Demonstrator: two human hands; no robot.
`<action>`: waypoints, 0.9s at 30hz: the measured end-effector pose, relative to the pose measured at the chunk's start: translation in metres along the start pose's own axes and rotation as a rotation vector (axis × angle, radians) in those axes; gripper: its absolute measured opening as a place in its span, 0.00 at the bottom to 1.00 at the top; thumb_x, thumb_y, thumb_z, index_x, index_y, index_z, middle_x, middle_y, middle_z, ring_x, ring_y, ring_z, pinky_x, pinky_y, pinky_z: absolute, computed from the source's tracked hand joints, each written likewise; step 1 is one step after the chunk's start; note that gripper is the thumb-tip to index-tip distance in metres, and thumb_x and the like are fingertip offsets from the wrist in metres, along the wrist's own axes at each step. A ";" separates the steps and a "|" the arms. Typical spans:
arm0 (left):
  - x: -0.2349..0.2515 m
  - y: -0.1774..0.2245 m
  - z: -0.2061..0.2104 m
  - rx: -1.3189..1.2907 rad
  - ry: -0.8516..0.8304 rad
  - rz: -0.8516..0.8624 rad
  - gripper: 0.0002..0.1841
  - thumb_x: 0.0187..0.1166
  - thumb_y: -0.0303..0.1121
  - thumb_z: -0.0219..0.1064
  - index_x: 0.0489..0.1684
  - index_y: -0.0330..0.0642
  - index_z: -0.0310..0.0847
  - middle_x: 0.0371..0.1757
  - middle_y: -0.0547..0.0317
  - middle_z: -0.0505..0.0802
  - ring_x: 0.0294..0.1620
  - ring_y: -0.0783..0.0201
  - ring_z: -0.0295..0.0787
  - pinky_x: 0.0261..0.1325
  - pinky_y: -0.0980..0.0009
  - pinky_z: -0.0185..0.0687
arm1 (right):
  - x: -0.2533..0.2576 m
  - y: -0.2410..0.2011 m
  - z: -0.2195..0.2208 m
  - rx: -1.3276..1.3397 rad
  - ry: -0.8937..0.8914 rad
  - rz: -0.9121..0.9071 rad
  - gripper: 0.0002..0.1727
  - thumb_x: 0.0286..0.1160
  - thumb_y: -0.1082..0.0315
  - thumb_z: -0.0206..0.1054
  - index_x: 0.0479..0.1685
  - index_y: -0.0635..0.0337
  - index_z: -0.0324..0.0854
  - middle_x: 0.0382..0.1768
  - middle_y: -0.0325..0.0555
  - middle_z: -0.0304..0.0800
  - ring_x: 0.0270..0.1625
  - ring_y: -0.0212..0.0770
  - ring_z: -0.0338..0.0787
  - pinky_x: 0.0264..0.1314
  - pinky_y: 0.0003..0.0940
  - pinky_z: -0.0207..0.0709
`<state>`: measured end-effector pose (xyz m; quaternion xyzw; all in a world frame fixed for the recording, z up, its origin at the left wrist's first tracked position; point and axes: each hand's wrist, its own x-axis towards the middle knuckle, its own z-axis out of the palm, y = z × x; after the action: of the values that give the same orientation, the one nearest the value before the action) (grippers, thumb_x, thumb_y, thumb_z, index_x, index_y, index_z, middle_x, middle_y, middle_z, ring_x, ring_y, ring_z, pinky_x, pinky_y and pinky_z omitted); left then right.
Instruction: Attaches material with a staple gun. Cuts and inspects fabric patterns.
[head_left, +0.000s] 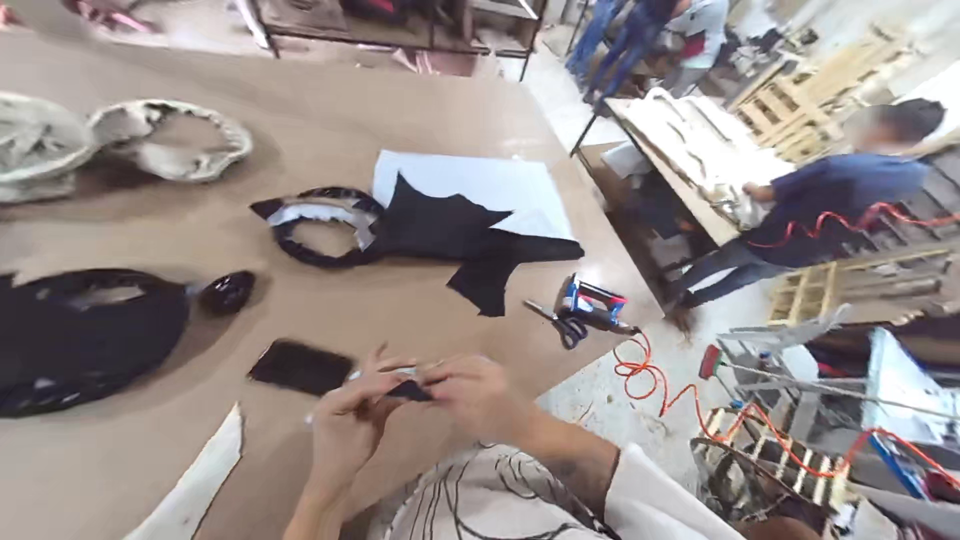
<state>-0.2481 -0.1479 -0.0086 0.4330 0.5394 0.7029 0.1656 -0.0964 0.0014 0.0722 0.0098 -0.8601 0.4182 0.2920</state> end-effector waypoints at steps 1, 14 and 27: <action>0.007 -0.004 -0.005 0.056 -0.062 0.053 0.06 0.79 0.39 0.72 0.44 0.63 0.95 0.51 0.66 0.99 0.66 0.56 0.92 0.91 0.39 0.58 | -0.009 0.001 0.005 -0.097 -0.027 -0.112 0.04 0.73 0.79 0.71 0.40 0.68 0.92 0.51 0.55 0.95 0.60 0.47 0.93 0.69 0.39 0.86; -0.119 -0.084 0.040 0.815 -0.447 -0.321 0.28 0.65 0.31 0.80 0.69 0.43 0.85 0.78 0.51 0.84 0.86 0.49 0.70 0.91 0.49 0.61 | -0.152 0.143 0.082 -0.254 -0.462 -0.117 0.09 0.80 0.79 0.61 0.42 0.64 0.89 0.44 0.54 0.94 0.58 0.53 0.93 0.69 0.48 0.84; -0.130 -0.100 0.049 0.789 -0.185 -0.290 0.10 0.82 0.31 0.68 0.51 0.44 0.96 0.62 0.57 0.96 0.69 0.56 0.89 0.77 0.57 0.81 | -0.179 0.212 -0.208 -0.818 -0.309 0.897 0.50 0.72 0.38 0.72 0.90 0.57 0.60 0.81 0.74 0.65 0.81 0.75 0.69 0.77 0.76 0.65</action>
<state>-0.1588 -0.1717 -0.1525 0.4441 0.8051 0.3703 0.1320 0.0994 0.2495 -0.0710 -0.4042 -0.9033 0.1308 -0.0595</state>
